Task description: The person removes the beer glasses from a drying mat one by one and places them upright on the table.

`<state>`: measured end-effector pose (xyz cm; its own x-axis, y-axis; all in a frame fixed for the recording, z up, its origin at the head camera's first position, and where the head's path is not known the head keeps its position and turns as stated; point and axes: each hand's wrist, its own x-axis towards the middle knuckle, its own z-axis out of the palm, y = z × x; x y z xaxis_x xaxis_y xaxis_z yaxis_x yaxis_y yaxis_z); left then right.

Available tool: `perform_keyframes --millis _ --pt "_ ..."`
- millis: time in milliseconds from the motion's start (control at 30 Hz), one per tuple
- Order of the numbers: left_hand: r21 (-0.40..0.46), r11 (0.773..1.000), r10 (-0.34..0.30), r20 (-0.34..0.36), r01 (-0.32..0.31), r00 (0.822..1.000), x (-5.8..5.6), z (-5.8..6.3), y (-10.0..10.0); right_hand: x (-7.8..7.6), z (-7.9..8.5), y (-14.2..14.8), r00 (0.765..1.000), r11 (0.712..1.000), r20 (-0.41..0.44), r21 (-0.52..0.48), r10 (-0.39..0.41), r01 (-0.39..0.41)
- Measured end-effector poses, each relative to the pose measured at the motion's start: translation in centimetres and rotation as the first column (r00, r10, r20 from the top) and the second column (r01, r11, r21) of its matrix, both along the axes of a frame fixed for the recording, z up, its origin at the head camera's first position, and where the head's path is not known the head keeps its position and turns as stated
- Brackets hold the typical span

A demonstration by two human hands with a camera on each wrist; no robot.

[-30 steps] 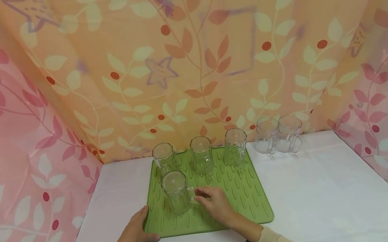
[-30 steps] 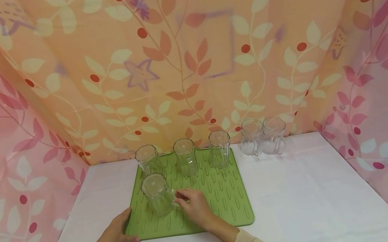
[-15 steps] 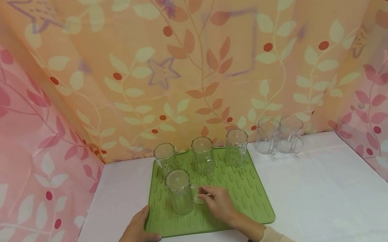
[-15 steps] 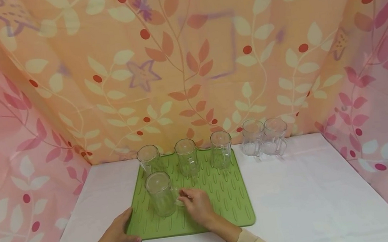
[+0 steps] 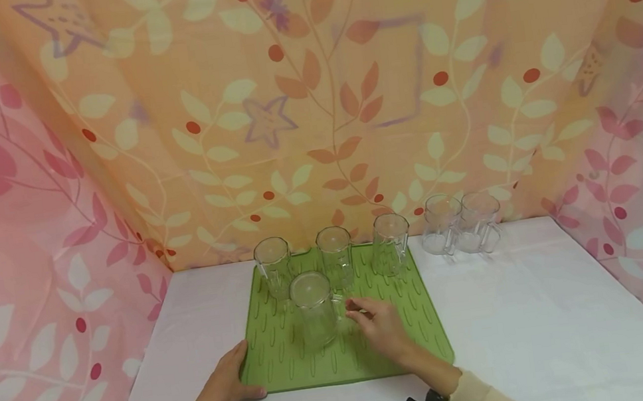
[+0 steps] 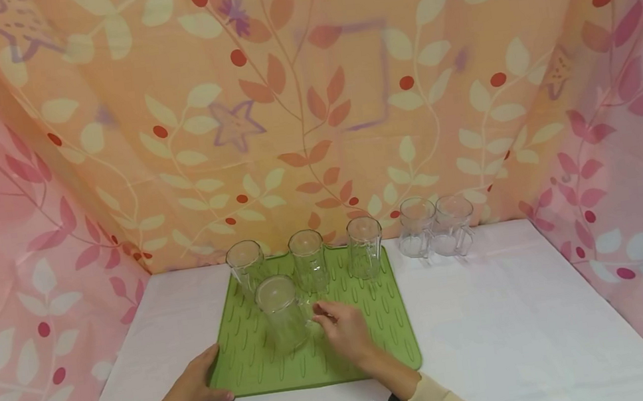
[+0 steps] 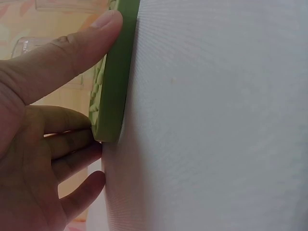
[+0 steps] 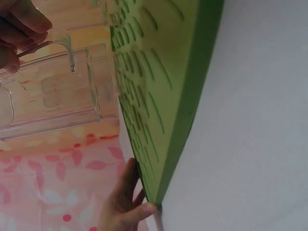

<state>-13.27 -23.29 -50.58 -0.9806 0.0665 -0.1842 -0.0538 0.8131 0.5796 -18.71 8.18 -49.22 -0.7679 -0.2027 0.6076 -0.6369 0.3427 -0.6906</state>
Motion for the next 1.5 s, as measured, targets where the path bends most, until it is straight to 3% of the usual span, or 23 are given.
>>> perform_keyframes --millis 233,500,700,1133,1500 --pt "0.002 1.0 0.005 0.01 -0.005 1.0 -0.1 -0.2 0.0 -0.2 1.1 1.9 0.997 1.0 -0.072 0.007 -0.028 0.029" --pt "0.014 1.0 0.004 0.018 -0.004 1.0 -0.1 -0.3 -0.2 -0.4 3.1 4.0 0.994 0.998 -0.092 0.005 -0.056 0.057" --pt "0.012 1.0 -0.003 0.016 0.003 1.0 -0.2 -0.4 -0.4 -0.6 4.4 5.5 0.99 0.994 -0.112 0.062 -0.084 0.091" --pt "0.007 1.0 -0.003 0.008 0.003 1.0 -0.1 -0.4 -0.4 -0.2 4.6 8.6 0.992 0.991 -0.065 0.073 -0.105 0.109" --pt "0.006 1.0 -0.002 0.007 0.002 1.0 -0.3 -0.5 -0.4 0.1 5.3 9.4 0.993 0.992 0.014 0.046 -0.116 0.115"
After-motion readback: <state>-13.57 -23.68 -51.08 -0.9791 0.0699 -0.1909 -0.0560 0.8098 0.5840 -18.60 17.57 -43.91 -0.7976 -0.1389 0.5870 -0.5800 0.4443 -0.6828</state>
